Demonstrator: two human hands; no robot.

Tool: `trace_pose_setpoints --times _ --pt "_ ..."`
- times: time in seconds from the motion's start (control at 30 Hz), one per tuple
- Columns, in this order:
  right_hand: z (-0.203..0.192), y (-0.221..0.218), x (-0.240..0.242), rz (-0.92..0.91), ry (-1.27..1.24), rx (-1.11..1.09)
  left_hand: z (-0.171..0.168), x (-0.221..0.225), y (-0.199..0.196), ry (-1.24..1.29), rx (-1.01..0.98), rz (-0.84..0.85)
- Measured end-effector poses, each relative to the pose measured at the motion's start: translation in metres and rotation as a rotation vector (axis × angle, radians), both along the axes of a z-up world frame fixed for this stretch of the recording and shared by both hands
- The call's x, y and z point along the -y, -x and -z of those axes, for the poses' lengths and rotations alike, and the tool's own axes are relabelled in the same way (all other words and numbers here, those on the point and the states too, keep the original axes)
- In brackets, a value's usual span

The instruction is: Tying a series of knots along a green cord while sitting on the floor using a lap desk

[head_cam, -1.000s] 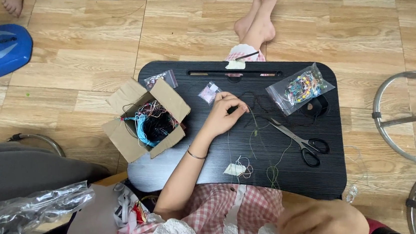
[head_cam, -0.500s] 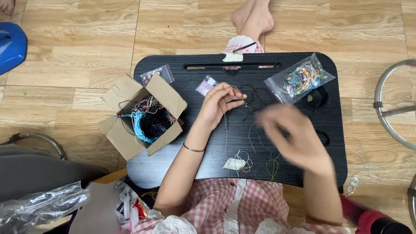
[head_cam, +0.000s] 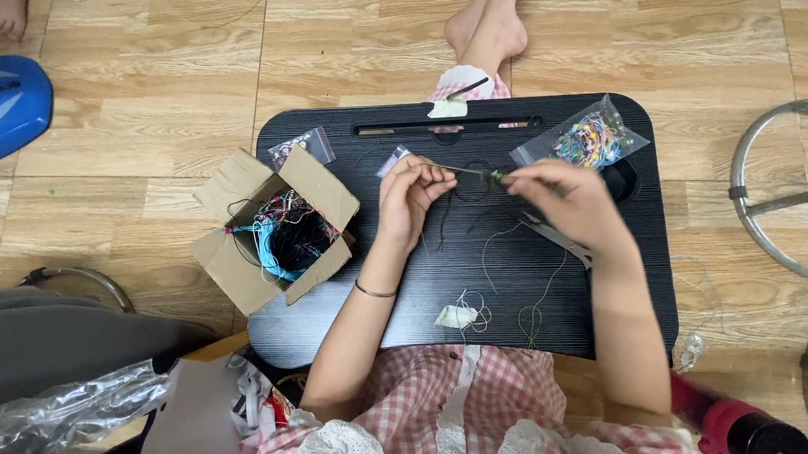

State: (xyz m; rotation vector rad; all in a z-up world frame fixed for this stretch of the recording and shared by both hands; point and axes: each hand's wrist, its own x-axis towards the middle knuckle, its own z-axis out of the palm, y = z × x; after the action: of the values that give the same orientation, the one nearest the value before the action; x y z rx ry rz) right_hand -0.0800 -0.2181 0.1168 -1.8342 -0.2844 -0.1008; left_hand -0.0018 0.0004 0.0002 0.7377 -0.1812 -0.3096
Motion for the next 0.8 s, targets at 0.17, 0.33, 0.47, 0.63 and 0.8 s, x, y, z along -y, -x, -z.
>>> trace_pose_setpoints --times 0.17,0.33,0.47,0.63,0.8 --pt "-0.002 -0.03 0.029 0.208 0.059 0.223 0.013 0.004 -0.001 -0.094 0.077 -0.12" --pt "-0.002 -0.059 0.007 0.412 -0.182 0.117 0.012 0.005 0.003 -0.337 -0.026 -0.147" --pt "0.004 -0.081 -0.02 0.389 -0.259 0.19 0.02 0.011 0.007 -0.521 -0.085 -0.018" --pt "-0.003 -0.097 -0.033 0.378 -0.158 0.086 -0.011 0.006 0.013 -0.511 -0.202 0.115" --pt "0.007 -0.108 -0.034 0.336 -0.126 0.129 -0.012 0.006 0.012 -0.551 -0.252 0.13"
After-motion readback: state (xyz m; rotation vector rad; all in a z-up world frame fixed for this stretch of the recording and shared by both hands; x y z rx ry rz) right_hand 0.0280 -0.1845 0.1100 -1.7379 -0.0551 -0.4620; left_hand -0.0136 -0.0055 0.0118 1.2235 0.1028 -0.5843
